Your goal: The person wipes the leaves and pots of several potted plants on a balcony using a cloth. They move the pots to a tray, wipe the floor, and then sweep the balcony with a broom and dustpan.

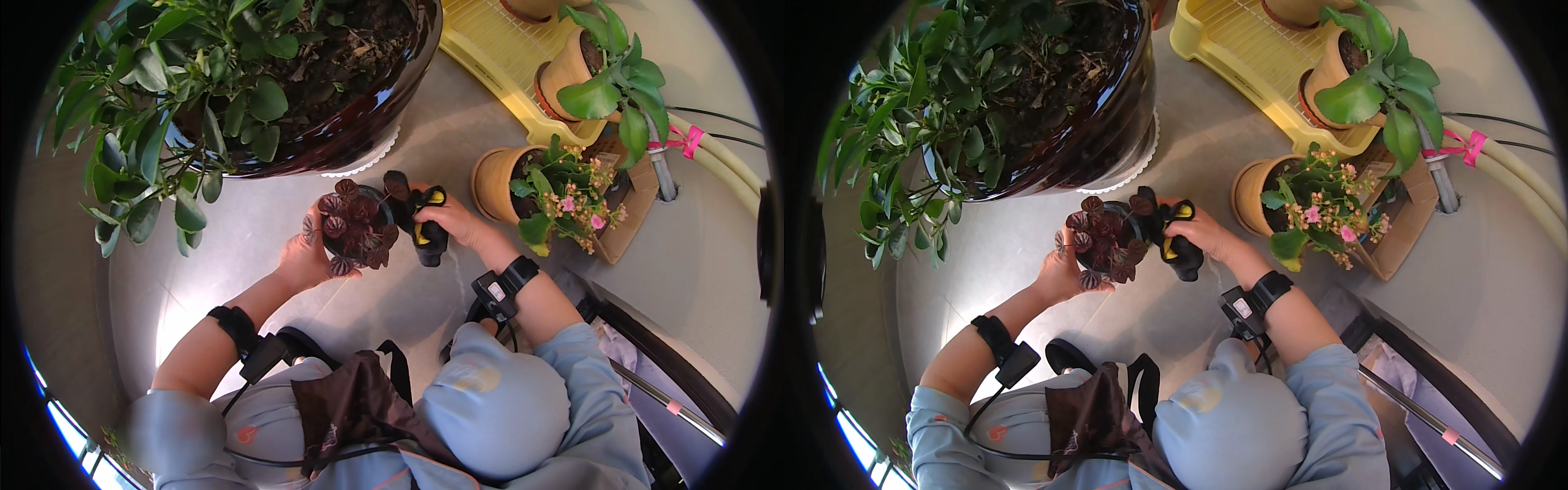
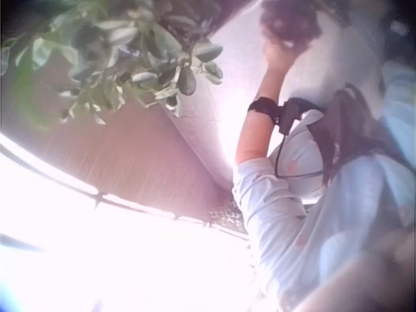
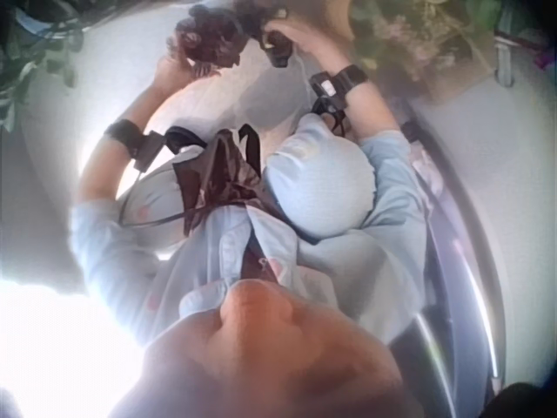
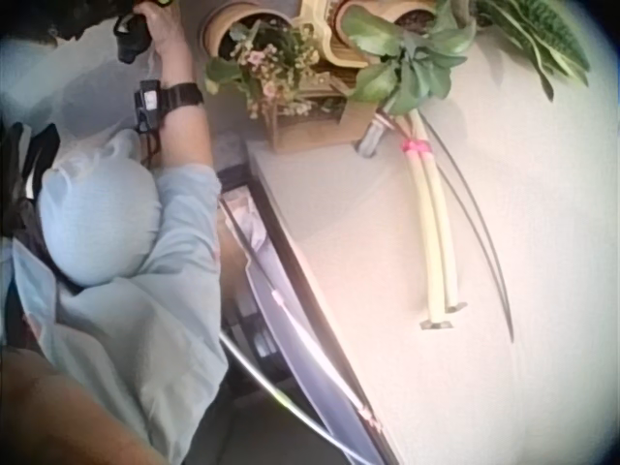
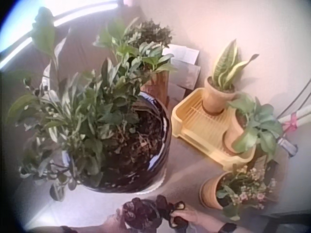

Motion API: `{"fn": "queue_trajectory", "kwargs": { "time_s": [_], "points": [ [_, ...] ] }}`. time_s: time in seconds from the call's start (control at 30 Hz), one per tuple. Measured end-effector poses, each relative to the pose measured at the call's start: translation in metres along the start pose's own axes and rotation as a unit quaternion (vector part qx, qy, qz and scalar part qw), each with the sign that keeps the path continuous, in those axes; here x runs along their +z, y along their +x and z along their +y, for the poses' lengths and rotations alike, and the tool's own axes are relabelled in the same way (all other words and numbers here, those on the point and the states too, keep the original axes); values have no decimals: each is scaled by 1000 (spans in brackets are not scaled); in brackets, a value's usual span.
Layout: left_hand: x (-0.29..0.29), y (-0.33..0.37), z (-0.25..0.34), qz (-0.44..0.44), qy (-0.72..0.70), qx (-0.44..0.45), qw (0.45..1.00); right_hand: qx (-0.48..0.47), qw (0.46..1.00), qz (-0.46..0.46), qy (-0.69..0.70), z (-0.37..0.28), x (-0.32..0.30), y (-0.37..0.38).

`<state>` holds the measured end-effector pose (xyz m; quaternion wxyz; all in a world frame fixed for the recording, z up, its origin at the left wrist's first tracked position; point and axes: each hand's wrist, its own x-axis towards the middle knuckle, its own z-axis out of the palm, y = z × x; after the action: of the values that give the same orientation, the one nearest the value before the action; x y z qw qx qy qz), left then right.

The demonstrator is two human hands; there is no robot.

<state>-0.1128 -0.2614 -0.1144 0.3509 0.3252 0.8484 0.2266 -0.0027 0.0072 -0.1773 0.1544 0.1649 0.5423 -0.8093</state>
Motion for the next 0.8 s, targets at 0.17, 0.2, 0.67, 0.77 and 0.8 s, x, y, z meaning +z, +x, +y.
{"fn": "queue_trajectory", "kwargs": {
  "time_s": [0.17, 0.2, 0.67, 0.77, 0.8],
  "points": [
    [-4, 5, 2, -7, -6, 26, 1000, 86, 935, 37, -341, 14, 16, 22],
    [-6, 5, 3, -13, -1, 29, 1000, 51, 946, 20, -321, 14, 15, 26],
    [-18, 15, 20, -17, -24, -16, 999, 12, 910, -2, -414, 8, 13, 35],
    [-19, 14, 19, -22, -29, -7, 999, 0, 901, -26, -434, 11, 12, 38],
    [-19, 14, 18, -25, -32, -7, 999, 28, 893, -27, -449, 7, 12, 38]
  ]
}}
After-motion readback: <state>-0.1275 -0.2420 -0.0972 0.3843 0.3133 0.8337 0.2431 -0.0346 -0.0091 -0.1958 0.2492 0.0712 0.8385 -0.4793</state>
